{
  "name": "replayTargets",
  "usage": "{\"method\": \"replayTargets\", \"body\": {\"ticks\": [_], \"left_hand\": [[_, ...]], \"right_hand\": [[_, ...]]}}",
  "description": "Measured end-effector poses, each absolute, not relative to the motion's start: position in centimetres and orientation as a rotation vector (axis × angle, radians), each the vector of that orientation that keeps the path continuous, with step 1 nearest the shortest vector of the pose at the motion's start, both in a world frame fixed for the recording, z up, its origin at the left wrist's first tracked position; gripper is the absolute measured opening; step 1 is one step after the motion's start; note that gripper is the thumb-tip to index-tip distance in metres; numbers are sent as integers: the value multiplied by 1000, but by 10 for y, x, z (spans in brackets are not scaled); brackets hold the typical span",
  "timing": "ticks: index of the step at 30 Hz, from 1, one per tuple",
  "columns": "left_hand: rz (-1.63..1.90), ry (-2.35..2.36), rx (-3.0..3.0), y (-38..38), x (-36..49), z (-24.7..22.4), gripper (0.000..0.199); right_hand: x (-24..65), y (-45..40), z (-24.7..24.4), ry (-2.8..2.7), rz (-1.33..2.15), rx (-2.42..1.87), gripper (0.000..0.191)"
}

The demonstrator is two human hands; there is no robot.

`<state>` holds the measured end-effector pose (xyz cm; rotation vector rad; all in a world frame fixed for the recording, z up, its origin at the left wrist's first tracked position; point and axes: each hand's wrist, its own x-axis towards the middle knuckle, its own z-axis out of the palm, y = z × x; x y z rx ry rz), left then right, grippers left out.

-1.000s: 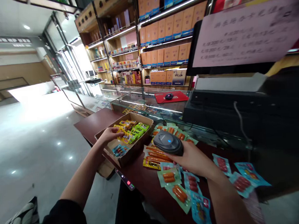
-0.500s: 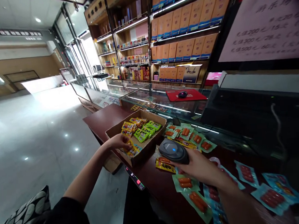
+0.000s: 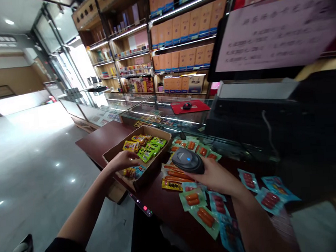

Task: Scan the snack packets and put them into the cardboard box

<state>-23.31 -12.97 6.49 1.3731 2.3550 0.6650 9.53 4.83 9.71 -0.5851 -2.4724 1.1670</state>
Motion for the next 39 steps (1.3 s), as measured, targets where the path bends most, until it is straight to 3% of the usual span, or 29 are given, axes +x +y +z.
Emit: {"method": "replayTargets", "body": {"ticks": [8, 14, 18, 25, 31, 39], "left_hand": [[675, 2034, 1686, -27, -139, 65, 37], [650, 1816, 1762, 47, -53, 39, 31], [415, 1842, 1842, 81, -10, 24, 34], [187, 1730, 2079, 112, 41, 7, 38], [351, 1791, 2267, 137, 83, -17, 69], [190, 1726, 2501, 145, 104, -23, 57]], "right_hand": [[183, 100, 120, -2285, 700, -1009, 42], [229, 111, 125, -2270, 624, -1239, 33], [244, 116, 123, -2315, 589, -1318, 27], [268, 121, 116, -2254, 511, -1401, 30], [277, 121, 118, -2230, 501, -1435, 31], [277, 119, 120, -2251, 512, -1402, 32]]}}
